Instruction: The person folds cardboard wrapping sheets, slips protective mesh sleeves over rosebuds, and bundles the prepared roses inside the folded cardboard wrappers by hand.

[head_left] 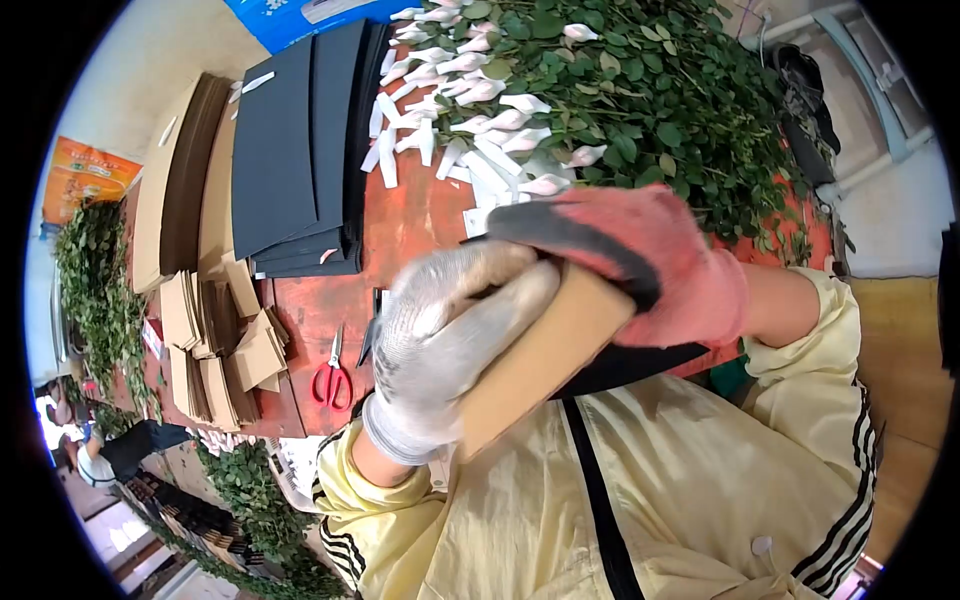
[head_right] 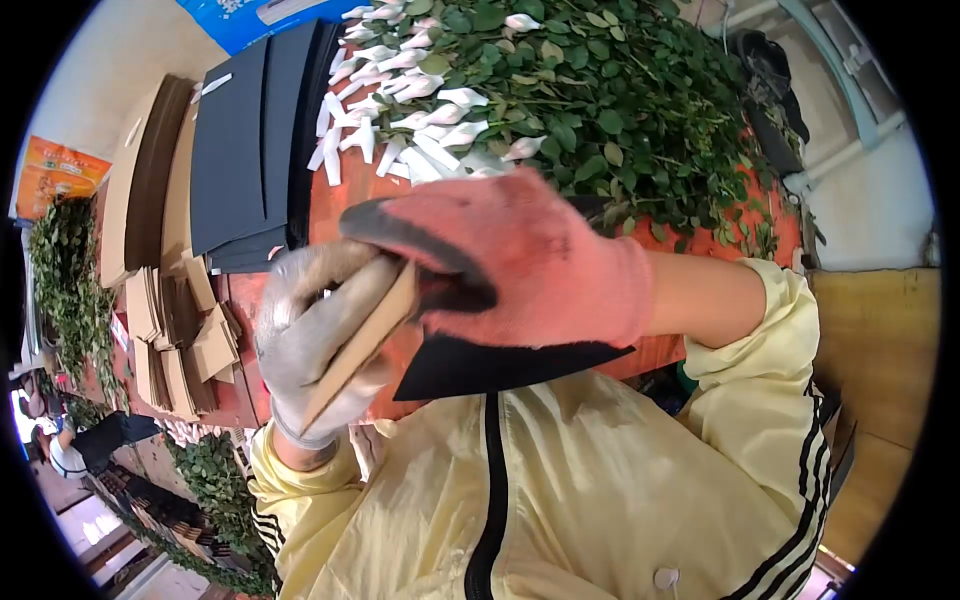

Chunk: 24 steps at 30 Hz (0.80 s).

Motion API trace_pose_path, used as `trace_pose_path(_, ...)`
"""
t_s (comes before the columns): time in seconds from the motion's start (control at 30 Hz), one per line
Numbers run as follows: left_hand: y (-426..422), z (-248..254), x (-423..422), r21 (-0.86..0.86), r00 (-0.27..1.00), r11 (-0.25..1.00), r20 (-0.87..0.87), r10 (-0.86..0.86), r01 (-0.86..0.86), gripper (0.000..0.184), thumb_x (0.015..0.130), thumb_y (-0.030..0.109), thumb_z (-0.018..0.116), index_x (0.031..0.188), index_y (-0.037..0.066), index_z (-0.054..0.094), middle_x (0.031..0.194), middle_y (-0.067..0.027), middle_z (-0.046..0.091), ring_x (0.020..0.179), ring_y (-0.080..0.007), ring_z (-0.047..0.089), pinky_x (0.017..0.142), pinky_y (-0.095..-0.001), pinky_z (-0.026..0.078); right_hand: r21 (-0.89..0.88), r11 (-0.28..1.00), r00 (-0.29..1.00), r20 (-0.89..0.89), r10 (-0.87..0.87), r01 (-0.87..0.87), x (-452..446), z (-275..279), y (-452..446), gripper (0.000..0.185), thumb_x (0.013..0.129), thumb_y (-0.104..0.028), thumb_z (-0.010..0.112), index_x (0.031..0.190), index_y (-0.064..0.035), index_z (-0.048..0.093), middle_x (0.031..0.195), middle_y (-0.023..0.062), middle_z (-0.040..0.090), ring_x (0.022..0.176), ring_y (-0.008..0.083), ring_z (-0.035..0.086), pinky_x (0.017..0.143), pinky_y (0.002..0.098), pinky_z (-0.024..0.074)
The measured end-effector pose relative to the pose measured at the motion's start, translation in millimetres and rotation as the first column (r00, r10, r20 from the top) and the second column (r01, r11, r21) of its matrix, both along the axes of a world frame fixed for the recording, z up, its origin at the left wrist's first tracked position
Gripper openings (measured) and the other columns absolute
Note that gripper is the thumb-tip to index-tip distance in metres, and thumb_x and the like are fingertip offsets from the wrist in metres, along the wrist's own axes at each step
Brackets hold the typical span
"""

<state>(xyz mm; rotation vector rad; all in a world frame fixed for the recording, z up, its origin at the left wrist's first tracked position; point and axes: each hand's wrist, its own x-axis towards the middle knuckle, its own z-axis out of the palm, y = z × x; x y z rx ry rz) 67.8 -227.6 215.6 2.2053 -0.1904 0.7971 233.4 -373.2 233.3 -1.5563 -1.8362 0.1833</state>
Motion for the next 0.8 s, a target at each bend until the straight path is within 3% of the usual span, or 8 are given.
trace_pose_path(0.13, -12, -9, -6, -0.224, 0.967, 0.941, -0.078, 0.243, -0.254, 0.068, 0.067, 0.045, 0.075, 0.112, -0.002, 0.056, 0.107, -0.0161, 0.054, 0.104, -0.0316, 0.047, 0.086, -0.0396, 0.04, -0.109, 0.993, 0.997, -0.066, 0.035, -0.042, 30, -1, -47, 0.052, 0.069, -0.02, 0.074, 0.115, -0.0065, 0.056, 0.105, 0.0044, 0.062, 0.095, 0.0183, 0.06, 0.08, 0.0296, 0.0416)
trace_pose_path(0.2, 8, -38, -32, -0.177, 0.952, 0.946, -0.196, 0.235, -0.27, 0.06, 0.067, 0.028, 0.075, 0.115, -0.001, 0.055, 0.117, -0.0146, 0.052, 0.106, -0.0303, 0.047, 0.089, -0.0392, 0.04, -0.467, 0.859, 0.597, -0.757, -0.265, -0.21, 36, 7, -62, 0.047, 0.072, -0.022, 0.073, 0.109, 0.001, 0.057, 0.087, 0.0044, 0.064, 0.067, 0.0131, 0.061, 0.058, 0.023, 0.0455)
trace_pose_path(0.23, 13, -51, -48, -0.152, 0.905, 0.97, -0.41, 0.111, -0.188, 0.059, 0.065, 0.022, 0.073, 0.117, 0.0, 0.055, 0.122, -0.0149, 0.051, 0.108, -0.029, 0.049, 0.091, -0.0381, 0.04, -0.54, 0.776, 0.257, -0.841, -0.477, -0.326, 42, 7, -69, 0.044, 0.074, -0.023, 0.072, 0.105, 0.0054, 0.058, 0.077, 0.0041, 0.065, 0.051, 0.0099, 0.059, 0.046, 0.019, 0.0462)
trace_pose_path(0.33, -4, -85, -56, -0.451, 0.596, 0.875, -0.756, -0.27, -0.175, 0.056, 0.067, 0.013, 0.069, 0.12, 0.005, 0.055, 0.128, -0.0161, 0.05, 0.111, -0.0277, 0.054, 0.093, -0.0357, 0.042, -0.62, 0.504, 0.15, -0.707, -0.691, -0.601, 65, -48, -71, 0.038, 0.076, -0.026, 0.069, 0.099, 0.0034, 0.061, 0.07, 0.004, 0.062, 0.045, 0.0092, 0.055, 0.041, 0.0192, 0.0425)
trace_pose_path(0.4, -15, -131, -52, -0.377, 0.67, 0.921, -0.709, -0.217, -0.101, 0.053, 0.07, 0.014, 0.067, 0.12, 0.005, 0.055, 0.126, -0.0169, 0.052, 0.111, -0.0292, 0.054, 0.093, -0.0358, 0.043, -0.805, 0.36, 0.407, -0.561, -0.721, -0.472, 58, -97, -63, 0.036, 0.079, -0.027, 0.066, 0.099, 0.0021, 0.06, 0.068, 0.0042, 0.061, 0.043, 0.0091, 0.053, 0.04, 0.0194, 0.0405)
trace_pose_path(0.5, -25, -180, -44, -0.256, 0.737, 0.966, -0.648, -0.193, 0.028, 0.045, 0.077, 0.017, 0.061, 0.12, 0.006, 0.055, 0.123, -0.0173, 0.054, 0.111, -0.0313, 0.054, 0.094, -0.0367, 0.043, -0.49, 0.753, 0.492, -0.833, -0.254, -0.439, 50, -187, -43, 0.029, 0.081, -0.025, 0.063, 0.094, 0.0009, 0.061, 0.069, 0.0055, 0.061, 0.045, 0.0106, 0.057, 0.039, 0.0205, 0.042)
trace_pose_path(0.57, -22, -211, -46, -0.224, 0.694, 0.971, -0.688, -0.215, 0.078, 0.038, 0.084, 0.025, 0.053, 0.118, 0.007, 0.057, 0.121, -0.0156, 0.056, 0.11, -0.0311, 0.054, 0.093, -0.0373, 0.044, -0.736, 0.587, 0.344, -0.677, -0.65, -0.338, 39, -216, -20, 0.03, 0.081, -0.026, 0.063, 0.096, 0.0004, 0.062, 0.071, 0.0065, 0.062, 0.049, 0.0128, 0.061, 0.037, 0.0227, 0.0443)
trace_pose_path(0.8, -30, -190, -50, -0.299, 0.638, 0.954, -0.739, -0.217, -0.023, 0.037, 0.083, 0.025, 0.053, 0.115, 0.007, 0.058, 0.116, -0.0136, 0.059, 0.107, -0.03, 0.057, 0.09, -0.0366, 0.045, -0.826, 0.51, 0.478, -0.557, -0.679, -0.239, 27, -225, -13, 0.022, 0.081, -0.01, 0.055, 0.098, 0.0026, 0.061, 0.075, 0.0103, 0.065, 0.051, 0.0187, 0.064, 0.037, 0.0278, 0.0493)
